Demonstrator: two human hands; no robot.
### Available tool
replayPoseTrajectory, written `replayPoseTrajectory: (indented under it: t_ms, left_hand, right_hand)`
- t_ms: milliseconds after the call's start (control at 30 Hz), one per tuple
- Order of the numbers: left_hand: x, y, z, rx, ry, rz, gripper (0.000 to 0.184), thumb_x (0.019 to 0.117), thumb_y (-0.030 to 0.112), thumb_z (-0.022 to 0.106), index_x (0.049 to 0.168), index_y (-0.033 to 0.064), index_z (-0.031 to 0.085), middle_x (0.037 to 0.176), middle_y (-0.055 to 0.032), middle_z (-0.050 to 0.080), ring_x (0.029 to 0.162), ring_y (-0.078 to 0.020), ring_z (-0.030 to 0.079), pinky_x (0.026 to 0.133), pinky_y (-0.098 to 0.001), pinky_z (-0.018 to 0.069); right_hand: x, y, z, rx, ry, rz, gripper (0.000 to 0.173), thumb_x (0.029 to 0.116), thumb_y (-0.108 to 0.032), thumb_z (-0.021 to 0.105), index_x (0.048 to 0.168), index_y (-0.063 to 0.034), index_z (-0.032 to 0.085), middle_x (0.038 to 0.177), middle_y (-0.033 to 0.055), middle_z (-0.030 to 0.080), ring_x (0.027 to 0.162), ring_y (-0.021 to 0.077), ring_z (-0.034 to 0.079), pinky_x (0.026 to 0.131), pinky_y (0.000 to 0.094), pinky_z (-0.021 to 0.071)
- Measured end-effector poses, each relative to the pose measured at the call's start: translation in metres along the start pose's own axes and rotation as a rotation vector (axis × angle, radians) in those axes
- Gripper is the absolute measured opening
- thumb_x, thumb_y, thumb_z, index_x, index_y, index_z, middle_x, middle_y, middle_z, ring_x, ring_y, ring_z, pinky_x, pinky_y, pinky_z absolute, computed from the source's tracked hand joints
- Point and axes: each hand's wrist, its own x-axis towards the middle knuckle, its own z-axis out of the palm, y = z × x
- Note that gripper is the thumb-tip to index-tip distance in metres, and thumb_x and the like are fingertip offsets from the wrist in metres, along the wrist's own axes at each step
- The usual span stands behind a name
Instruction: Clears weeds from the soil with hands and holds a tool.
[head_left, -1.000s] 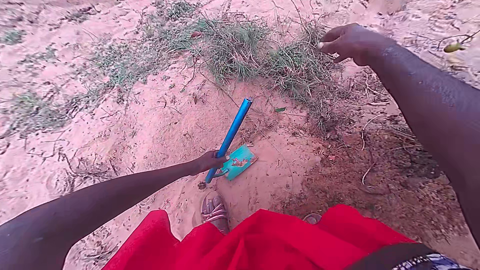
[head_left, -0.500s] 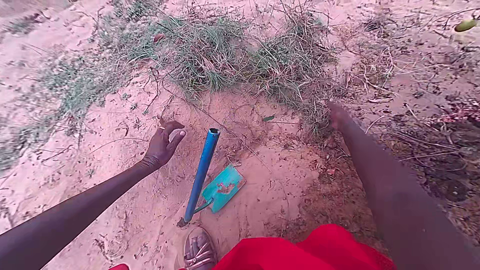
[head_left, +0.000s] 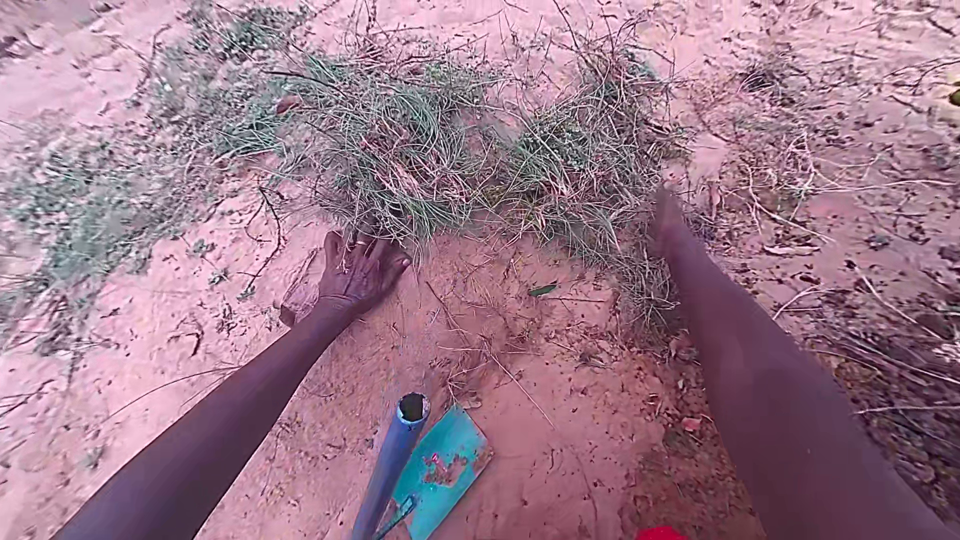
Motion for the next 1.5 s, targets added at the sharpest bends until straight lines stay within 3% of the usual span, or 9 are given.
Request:
replayPoseTrajectory:
  t_ms: [233,333,467,633,767,900,1033,1167,1500]
  left_hand:
    - [-0.006,0.005,0.005,-0.105,0.209,0.013,0.088,0.0968,0.074,0.03,0.141,0.0038,0.058,0.153,-0.0318,0.045,0.142,-0.0559,0.039,0.11,-0.0744,0.0252]
    - [-0.005,0.005,0.007,-0.089,0.241,0.023,0.09,0.0952,0.076,0.029,0.139,0.0032,0.059,0.149,-0.0347,0.048,0.138,-0.0597,0.043,0.108,-0.0754,0.0277]
    - [-0.006,0.007,0.012,-0.105,0.262,0.017,0.091,0.0936,0.077,0.03,0.137,0.004,0.062,0.146,-0.0357,0.051,0.134,-0.0599,0.047,0.105,-0.0752,0.0295]
    - [-0.007,0.012,0.007,-0.105,0.217,-0.029,0.095,0.0913,0.079,0.03,0.137,0.0029,0.063,0.146,-0.0338,0.053,0.135,-0.0607,0.046,0.105,-0.0775,0.0292]
    - [-0.006,0.011,0.009,-0.083,0.256,-0.033,0.092,0.0921,0.08,0.03,0.131,0.0047,0.067,0.141,-0.0338,0.057,0.132,-0.0595,0.049,0.103,-0.0759,0.0324]
    - [-0.006,0.012,0.009,-0.095,0.222,-0.047,0.094,0.0915,0.08,0.029,0.134,0.0042,0.065,0.144,-0.0352,0.054,0.135,-0.0605,0.046,0.104,-0.0774,0.0306]
    - [-0.007,0.012,0.008,-0.103,0.245,-0.037,0.092,0.0926,0.077,0.032,0.136,0.0033,0.064,0.142,-0.0358,0.054,0.132,-0.0616,0.048,0.102,-0.0765,0.0331]
    - [-0.006,0.012,0.01,-0.107,0.246,-0.035,0.09,0.0949,0.075,0.032,0.134,0.0015,0.064,0.142,-0.0363,0.054,0.131,-0.0617,0.049,0.103,-0.0774,0.0317]
    - [-0.007,0.024,0.025,0.018,0.381,-0.092,0.079,0.099,0.068,0.027,0.132,0.0056,0.062,0.138,-0.0297,0.061,0.132,-0.0542,0.052,0.105,-0.0715,0.0321]
  right_hand:
    - [0.02,-0.05,0.098,0.115,-0.027,-0.214,0.08,0.1065,-0.053,0.045,0.163,-0.0018,0.02,0.163,0.0224,0.034,0.147,0.0312,0.039,0.118,0.0489,0.0365]
    - [0.014,-0.078,0.136,0.246,0.0,-0.114,0.103,0.0941,-0.046,0.067,0.167,-0.0114,0.003,0.167,0.0213,0.026,0.152,0.0345,0.031,0.118,0.057,0.0346]
    - [-0.024,-0.132,0.197,0.423,-0.13,-0.116,0.109,0.083,-0.02,0.083,0.165,-0.0096,0.013,0.158,0.0222,0.039,0.143,0.0329,0.043,0.113,0.0528,0.0431]
    - [-0.08,-0.213,0.272,0.43,-0.231,-0.312,0.112,0.079,0.003,0.076,0.167,-0.014,0.009,0.155,0.0262,0.043,0.137,0.0384,0.05,0.105,0.0539,0.0499]
    - [-0.127,-0.269,0.329,0.209,-0.472,-0.521,0.096,0.0914,-0.004,0.069,0.168,-0.018,0.011,0.148,0.0258,0.053,0.124,0.0374,0.061,0.096,0.0533,0.0542]
    - [-0.126,-0.255,0.353,-0.584,-0.622,-0.693,0.084,0.0992,-0.059,0.059,0.166,-0.0215,0.024,0.161,0.0227,0.041,0.149,0.0469,0.036,0.115,0.0713,0.0297]
    - [-0.14,-0.241,0.307,-0.287,-0.46,-0.846,0.061,0.1003,-0.045,0.065,0.151,-0.0118,0.053,0.147,0.0196,0.058,0.136,0.0373,0.054,0.113,0.0592,0.0413]
    - [-0.109,-0.209,0.222,0.056,0.084,-1.141,0.027,0.0987,-0.014,0.064,0.121,-0.0004,0.073,0.123,0.0146,0.073,0.121,0.0314,0.064,0.106,0.0463,0.0475]
    - [0.124,-0.1,0.06,-0.396,0.466,-0.253,0.139,0.0683,-0.07,0.083,0.167,-0.0104,0.005,0.17,0.0259,0.014,0.155,0.0451,0.022,0.117,0.0648,0.031]
